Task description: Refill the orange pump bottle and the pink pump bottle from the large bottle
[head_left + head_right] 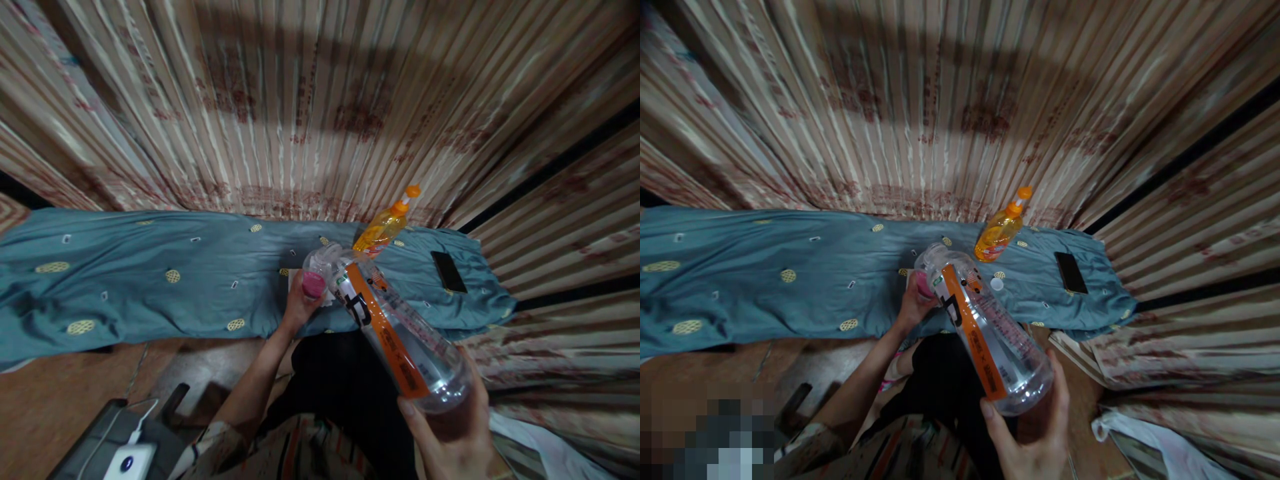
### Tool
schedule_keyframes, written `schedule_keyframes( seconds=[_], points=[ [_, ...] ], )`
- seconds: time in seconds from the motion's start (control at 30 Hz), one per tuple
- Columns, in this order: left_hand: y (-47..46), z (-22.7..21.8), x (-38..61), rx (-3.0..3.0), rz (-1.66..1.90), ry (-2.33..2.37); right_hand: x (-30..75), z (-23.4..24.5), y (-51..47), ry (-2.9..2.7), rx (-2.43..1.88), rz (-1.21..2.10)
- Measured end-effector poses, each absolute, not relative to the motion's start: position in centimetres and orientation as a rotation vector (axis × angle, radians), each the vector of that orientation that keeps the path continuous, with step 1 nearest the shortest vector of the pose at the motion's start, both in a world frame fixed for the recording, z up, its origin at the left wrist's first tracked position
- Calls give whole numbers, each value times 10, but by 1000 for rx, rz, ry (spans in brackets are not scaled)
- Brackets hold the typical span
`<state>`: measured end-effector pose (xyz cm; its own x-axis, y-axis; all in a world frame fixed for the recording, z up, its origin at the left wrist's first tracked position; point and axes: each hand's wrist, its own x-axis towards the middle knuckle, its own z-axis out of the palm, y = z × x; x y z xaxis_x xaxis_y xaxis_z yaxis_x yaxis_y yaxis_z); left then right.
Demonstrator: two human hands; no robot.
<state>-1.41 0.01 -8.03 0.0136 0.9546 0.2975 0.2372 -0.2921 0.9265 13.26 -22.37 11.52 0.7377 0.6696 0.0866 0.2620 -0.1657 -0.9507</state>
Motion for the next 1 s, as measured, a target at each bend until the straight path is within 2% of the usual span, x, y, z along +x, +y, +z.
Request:
schedule_keyframes(
  seconds=[1.0],
  points=[
    [-1, -74, -15, 1597, 1311, 1241, 134, 112, -226, -728, -1731, 453]
  ],
)
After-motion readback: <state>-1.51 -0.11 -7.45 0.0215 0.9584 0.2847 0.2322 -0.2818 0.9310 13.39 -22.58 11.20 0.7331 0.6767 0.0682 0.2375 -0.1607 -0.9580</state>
